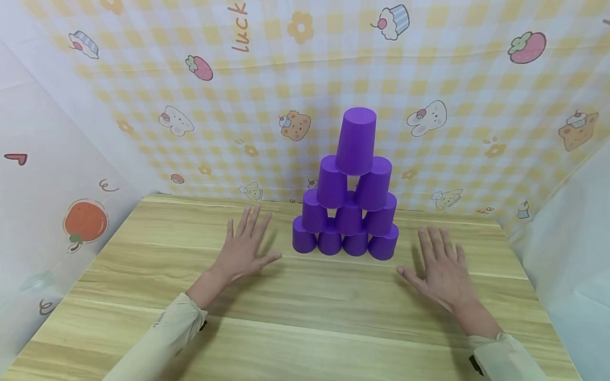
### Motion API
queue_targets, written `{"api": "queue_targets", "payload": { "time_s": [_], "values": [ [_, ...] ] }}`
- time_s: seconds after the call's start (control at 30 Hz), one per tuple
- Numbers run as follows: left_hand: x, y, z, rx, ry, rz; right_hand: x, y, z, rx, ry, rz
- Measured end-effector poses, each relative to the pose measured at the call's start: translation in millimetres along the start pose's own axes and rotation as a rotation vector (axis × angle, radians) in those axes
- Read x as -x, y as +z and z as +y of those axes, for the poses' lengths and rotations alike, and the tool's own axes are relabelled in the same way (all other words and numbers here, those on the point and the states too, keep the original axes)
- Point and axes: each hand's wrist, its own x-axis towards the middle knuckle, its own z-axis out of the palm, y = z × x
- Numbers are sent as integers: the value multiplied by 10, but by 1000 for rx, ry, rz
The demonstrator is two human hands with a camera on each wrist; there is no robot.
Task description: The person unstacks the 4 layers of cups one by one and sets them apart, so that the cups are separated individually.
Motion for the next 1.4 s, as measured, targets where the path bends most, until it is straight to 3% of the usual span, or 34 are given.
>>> {"api": "queue_targets", "payload": {
  "time_s": [0.1,0.23,0.43,0.57,0.7,0.97,1.2,1.3,1.4],
  "values": [
    [-43,-108,26,70,4,36,-31,-4,-46,-147,27,-6],
    [-128,-280,60,124,46,125,-86,-47,-119,-346,135,-77],
    [-277,-502,128,182,144,270,-133,-76,-185,-521,241,-191],
    [-382,-614,200,233,190,347,-139,-26,-212,-643,288,-196],
    [-490,-755,319,326,190,417,-154,49,-236,-744,349,-197],
    [-745,-1074,627,593,170,466,-179,115,-288,-900,411,-167],
    [-971,-1290,864,725,185,577,-216,153,-321,-936,437,-138],
    [-1059,-1375,953,797,178,568,-243,170,-344,-963,444,-122],
    [-1139,-1437,1034,852,167,513,-265,177,-363,-1002,451,-115]
  ]
}}
